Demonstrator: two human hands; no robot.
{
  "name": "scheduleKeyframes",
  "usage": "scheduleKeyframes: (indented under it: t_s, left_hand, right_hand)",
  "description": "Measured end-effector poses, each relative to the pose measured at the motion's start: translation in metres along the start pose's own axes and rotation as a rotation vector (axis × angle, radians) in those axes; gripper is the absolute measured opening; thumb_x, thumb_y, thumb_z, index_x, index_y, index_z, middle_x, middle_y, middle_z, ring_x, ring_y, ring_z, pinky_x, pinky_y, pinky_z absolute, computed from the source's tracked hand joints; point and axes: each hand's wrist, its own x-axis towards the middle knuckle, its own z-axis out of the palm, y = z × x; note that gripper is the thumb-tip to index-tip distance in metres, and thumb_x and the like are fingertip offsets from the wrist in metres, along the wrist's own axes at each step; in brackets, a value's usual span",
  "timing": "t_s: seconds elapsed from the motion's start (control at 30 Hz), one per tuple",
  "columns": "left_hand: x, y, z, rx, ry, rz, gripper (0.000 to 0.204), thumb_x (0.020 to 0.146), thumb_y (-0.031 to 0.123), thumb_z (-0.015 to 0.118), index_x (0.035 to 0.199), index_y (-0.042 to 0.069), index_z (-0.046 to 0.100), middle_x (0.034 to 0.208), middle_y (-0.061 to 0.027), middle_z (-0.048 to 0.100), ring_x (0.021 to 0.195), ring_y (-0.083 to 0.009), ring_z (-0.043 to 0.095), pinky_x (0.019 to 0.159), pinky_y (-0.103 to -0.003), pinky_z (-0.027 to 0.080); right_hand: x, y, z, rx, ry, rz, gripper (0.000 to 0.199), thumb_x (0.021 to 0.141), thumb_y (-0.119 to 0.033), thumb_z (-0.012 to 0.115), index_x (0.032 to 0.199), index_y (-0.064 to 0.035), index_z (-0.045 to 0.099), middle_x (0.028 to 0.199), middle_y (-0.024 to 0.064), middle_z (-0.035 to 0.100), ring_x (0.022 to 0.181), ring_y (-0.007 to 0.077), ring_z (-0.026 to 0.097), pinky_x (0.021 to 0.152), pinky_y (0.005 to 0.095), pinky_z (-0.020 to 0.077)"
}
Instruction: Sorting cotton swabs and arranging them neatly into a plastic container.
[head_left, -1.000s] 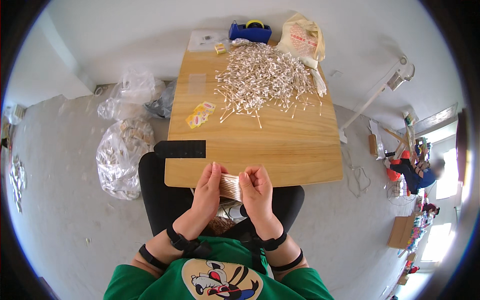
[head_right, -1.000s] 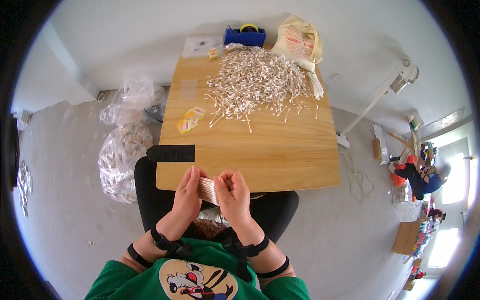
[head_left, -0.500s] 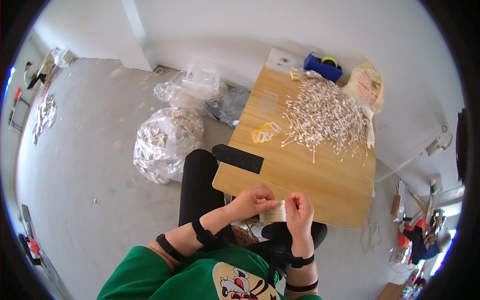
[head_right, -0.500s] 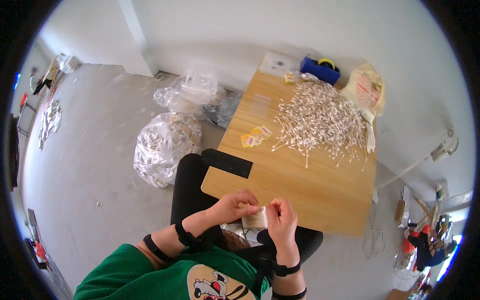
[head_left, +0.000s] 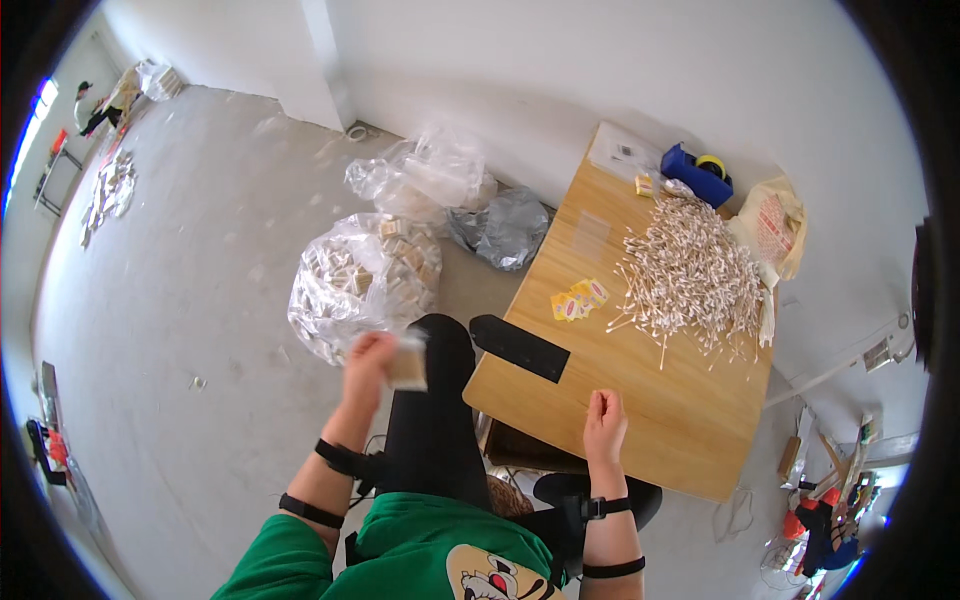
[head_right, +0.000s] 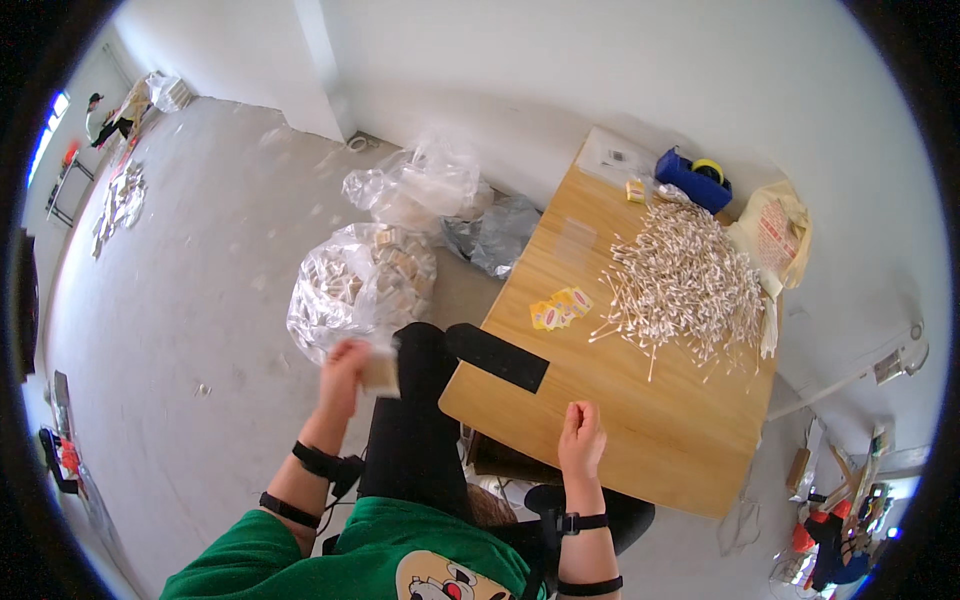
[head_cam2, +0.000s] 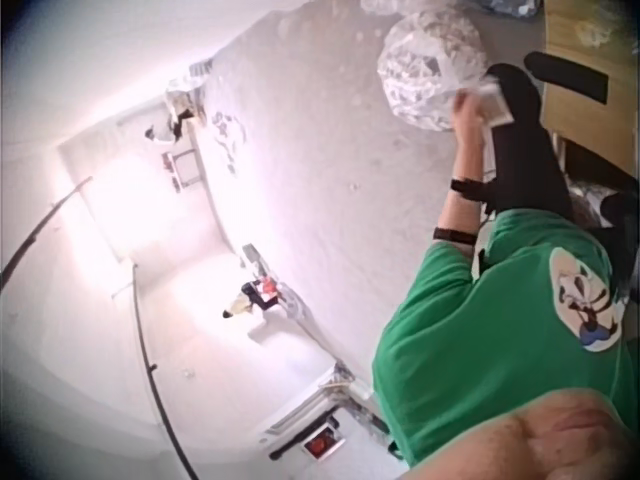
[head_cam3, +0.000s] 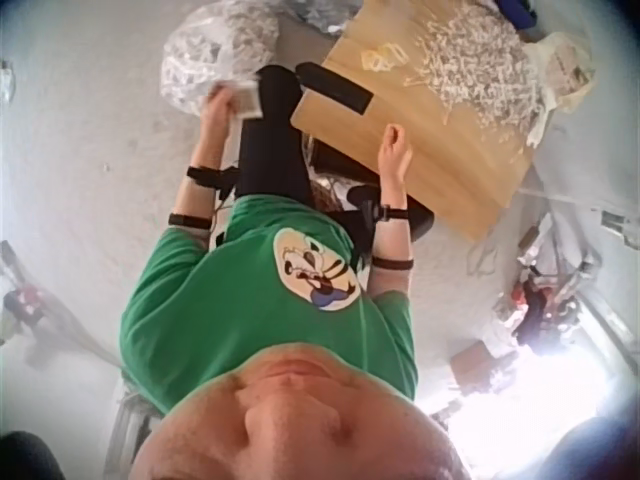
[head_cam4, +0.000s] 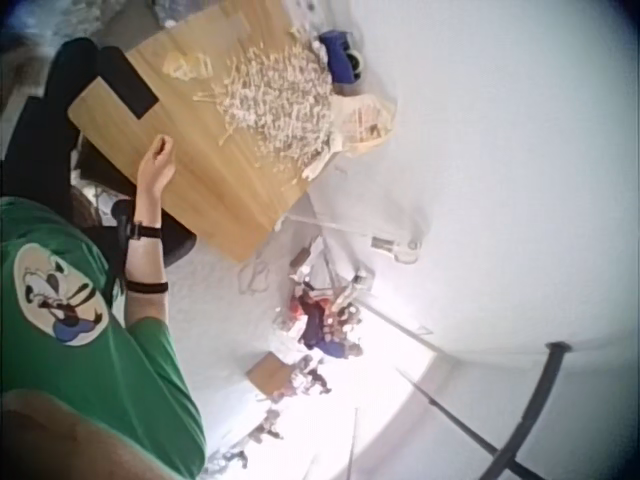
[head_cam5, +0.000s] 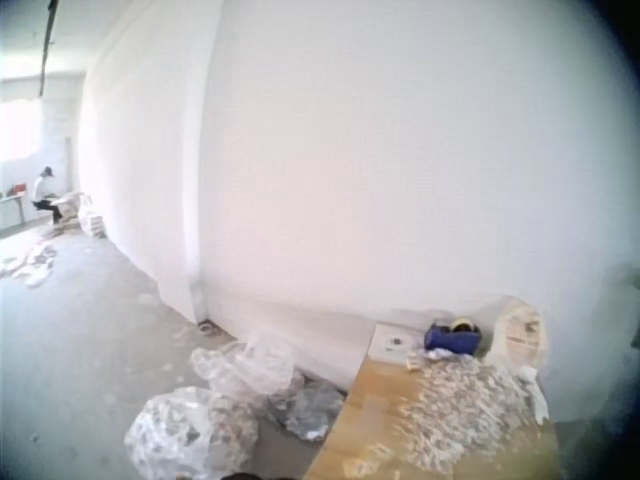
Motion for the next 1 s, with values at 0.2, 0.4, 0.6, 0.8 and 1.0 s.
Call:
scheduleKeyframes:
  t_s: [0.2, 0.4, 0.6, 0.8, 1.0]
  left_hand:
    - [0.100, -0.054, -0.163, -0.301, 0.669, 0.010, 0.013, 0.090, 0.009, 0.065, 0.097, 0.008, 0.055, 0.096, -0.0037, 0.062, 0.089, -0.0195, 0.063, 0.075, -0.038, 0.053]
    - [0.180, -0.060, -0.163, -0.237, 0.774, -0.019, 0.017, 0.088, 0.011, 0.067, 0.100, 0.005, 0.056, 0.094, -0.0064, 0.062, 0.091, -0.0236, 0.063, 0.072, -0.042, 0.054]
    - [0.225, -0.078, -0.152, 0.301, 0.785, -0.109, 0.021, 0.083, 0.015, 0.063, 0.100, 0.001, 0.064, 0.088, -0.0094, 0.065, 0.083, -0.0242, 0.062, 0.073, -0.039, 0.051]
    - [0.194, -0.017, 0.003, 0.786, 0.323, 0.744, 0.012, 0.092, 0.009, 0.058, 0.100, 0.001, 0.062, 0.096, -0.0109, 0.063, 0.087, -0.0236, 0.060, 0.081, -0.034, 0.048]
    - [0.154, -0.018, 0.222, 1.174, -0.640, 0.913, 0.036, 0.094, 0.023, 0.058, 0.127, 0.009, 0.059, 0.133, -0.0215, 0.053, 0.125, -0.0387, 0.048, 0.106, -0.045, 0.039]
  right_hand:
    - [0.011, 0.012, 0.031, -0.628, 0.138, -0.315, 0.010, 0.092, -0.016, 0.061, 0.087, -0.0088, 0.058, 0.075, 0.0130, 0.062, 0.068, 0.0331, 0.062, 0.059, 0.0437, 0.0489]
    - [0.016, 0.005, 0.033, -0.700, 0.167, -0.322, 0.010, 0.089, -0.017, 0.064, 0.083, -0.0103, 0.058, 0.071, 0.0098, 0.062, 0.061, 0.0317, 0.061, 0.053, 0.0425, 0.0494]
    - [0.026, 0.005, 0.027, -0.756, -0.006, -0.354, 0.013, 0.085, -0.019, 0.064, 0.078, -0.0129, 0.055, 0.066, 0.0095, 0.061, 0.058, 0.0313, 0.061, 0.051, 0.0430, 0.0489]
    - [0.031, 0.006, 0.021, -0.655, 0.014, -0.353, 0.012, 0.078, -0.017, 0.065, 0.074, -0.0154, 0.054, 0.056, 0.0080, 0.057, 0.049, 0.0315, 0.058, 0.046, 0.0438, 0.0478]
    - [0.030, 0.005, 0.024, -0.614, -0.014, -0.307, 0.013, 0.079, -0.019, 0.065, 0.073, -0.0149, 0.055, 0.059, 0.0076, 0.059, 0.053, 0.0303, 0.061, 0.047, 0.0433, 0.0488]
